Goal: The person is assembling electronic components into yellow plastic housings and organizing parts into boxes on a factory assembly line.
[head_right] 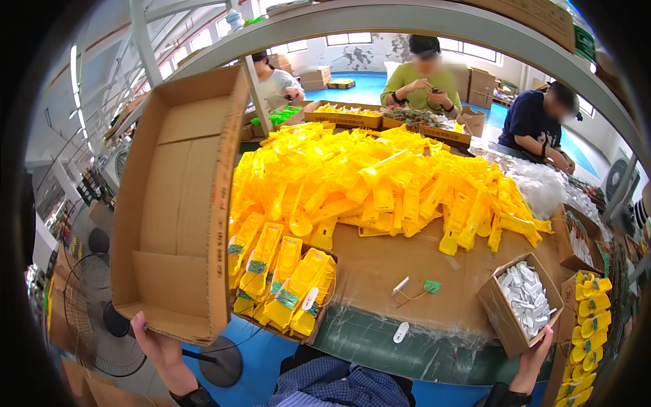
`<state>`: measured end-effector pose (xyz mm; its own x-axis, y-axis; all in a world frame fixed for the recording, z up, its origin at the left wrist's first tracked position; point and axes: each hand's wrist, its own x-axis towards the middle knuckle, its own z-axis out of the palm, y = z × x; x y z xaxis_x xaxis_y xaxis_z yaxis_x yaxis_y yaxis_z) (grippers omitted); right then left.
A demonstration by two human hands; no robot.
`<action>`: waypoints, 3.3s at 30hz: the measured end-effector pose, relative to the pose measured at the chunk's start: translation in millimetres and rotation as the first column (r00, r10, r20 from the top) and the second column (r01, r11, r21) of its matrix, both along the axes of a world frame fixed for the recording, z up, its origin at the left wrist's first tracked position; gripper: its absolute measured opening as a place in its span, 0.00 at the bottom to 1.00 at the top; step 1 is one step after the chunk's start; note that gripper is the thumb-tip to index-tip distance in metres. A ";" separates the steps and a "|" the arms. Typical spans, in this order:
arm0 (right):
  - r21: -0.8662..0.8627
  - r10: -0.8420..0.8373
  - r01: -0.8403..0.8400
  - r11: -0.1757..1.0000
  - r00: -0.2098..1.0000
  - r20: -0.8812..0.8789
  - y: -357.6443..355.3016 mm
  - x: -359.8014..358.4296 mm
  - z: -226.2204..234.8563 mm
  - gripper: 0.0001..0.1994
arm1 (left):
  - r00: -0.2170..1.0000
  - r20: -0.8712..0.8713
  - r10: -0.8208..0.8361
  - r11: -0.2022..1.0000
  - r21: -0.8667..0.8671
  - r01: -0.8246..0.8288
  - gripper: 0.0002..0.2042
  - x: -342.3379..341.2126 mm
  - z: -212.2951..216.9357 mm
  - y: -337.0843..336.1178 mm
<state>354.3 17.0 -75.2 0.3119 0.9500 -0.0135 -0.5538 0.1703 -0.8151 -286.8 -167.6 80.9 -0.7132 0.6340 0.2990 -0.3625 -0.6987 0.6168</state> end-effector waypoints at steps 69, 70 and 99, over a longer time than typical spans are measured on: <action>0.114 -0.136 -0.897 0.427 0.060 0.989 -25.1 -530.4 196.6 0.25 | 0.782 0.156 0.603 0.761 -0.405 -0.506 0.28 -11.3 -163.2 -128.6; 0.030 -0.110 -0.929 0.369 -0.011 0.994 -15.0 -556.2 199.3 0.26 | 0.779 0.156 0.608 0.760 -0.400 -0.513 0.28 -7.6 -169.6 -129.1; -0.139 -0.410 -0.786 0.602 -0.454 0.791 -17.2 -663.9 150.7 0.40 | 0.715 0.424 0.556 0.782 -0.559 -0.277 0.21 54.6 -227.6 -197.6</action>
